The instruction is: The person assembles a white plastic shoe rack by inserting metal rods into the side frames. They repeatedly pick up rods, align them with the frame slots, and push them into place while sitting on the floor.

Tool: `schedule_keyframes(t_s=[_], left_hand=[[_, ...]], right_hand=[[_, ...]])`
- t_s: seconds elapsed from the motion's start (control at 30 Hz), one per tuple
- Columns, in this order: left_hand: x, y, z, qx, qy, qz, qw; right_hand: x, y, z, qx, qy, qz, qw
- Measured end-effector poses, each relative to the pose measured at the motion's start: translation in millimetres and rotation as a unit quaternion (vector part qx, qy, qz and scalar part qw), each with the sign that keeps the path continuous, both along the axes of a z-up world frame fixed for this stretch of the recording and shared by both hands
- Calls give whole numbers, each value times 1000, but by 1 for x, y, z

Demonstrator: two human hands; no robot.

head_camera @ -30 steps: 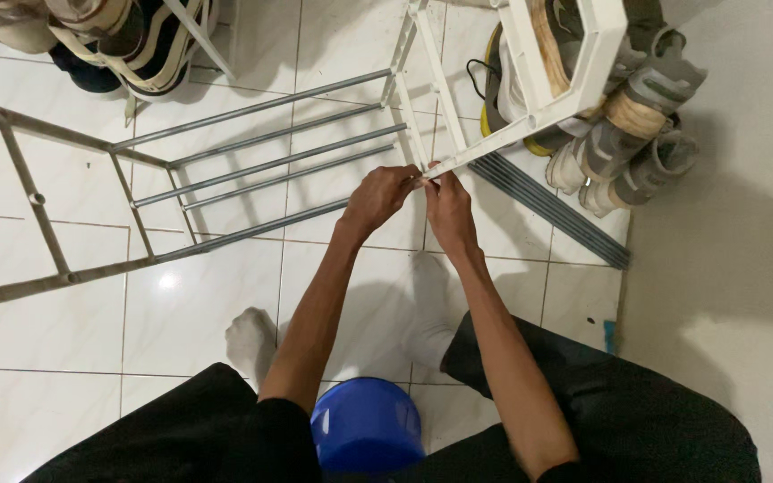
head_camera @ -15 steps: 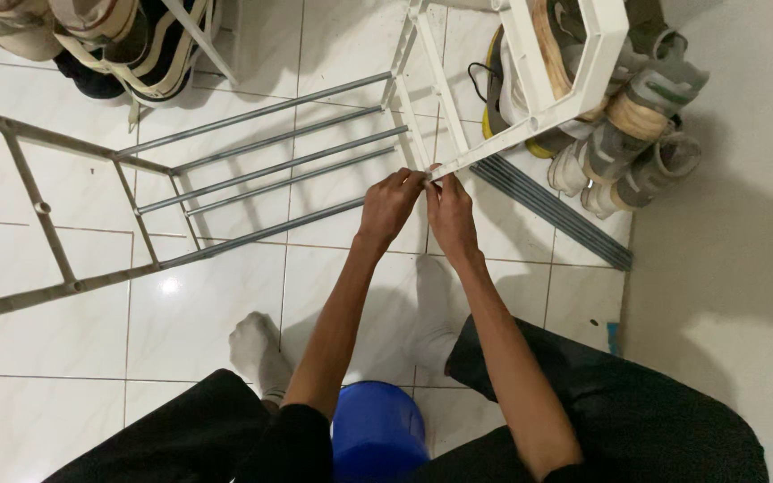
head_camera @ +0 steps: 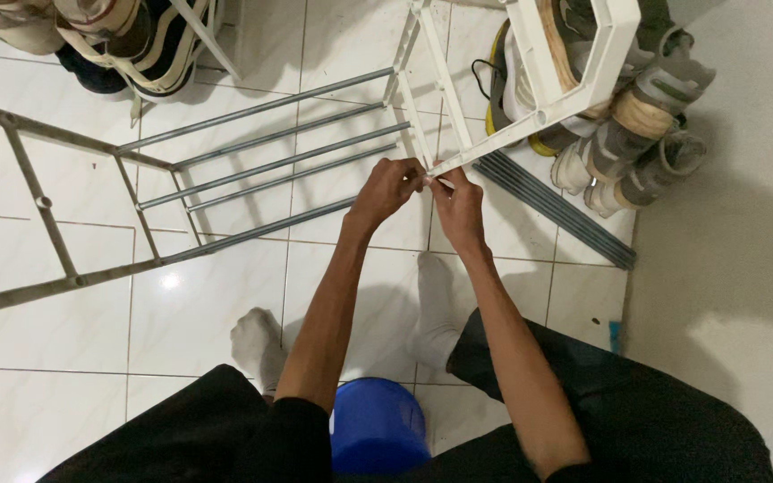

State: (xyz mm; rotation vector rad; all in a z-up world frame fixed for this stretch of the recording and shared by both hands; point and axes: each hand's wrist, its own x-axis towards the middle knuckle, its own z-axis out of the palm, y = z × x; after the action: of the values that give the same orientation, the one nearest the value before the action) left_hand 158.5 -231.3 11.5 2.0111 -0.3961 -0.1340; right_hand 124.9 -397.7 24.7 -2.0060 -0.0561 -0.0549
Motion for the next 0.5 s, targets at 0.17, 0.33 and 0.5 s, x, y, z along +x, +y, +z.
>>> schedule_keyframes(t_s=[0.17, 0.33, 0.5], left_hand=[[-19, -11, -9, 114, -162, 42, 979], [-23, -11, -17, 153, -183, 31, 971], [-16, -7, -4, 104, -101, 20, 989]], right_hand=[[-1, 1, 6, -48, 24, 3, 999], [-2, 3, 11, -76, -21, 17, 997], [-3, 6, 12, -101, -29, 10, 994]])
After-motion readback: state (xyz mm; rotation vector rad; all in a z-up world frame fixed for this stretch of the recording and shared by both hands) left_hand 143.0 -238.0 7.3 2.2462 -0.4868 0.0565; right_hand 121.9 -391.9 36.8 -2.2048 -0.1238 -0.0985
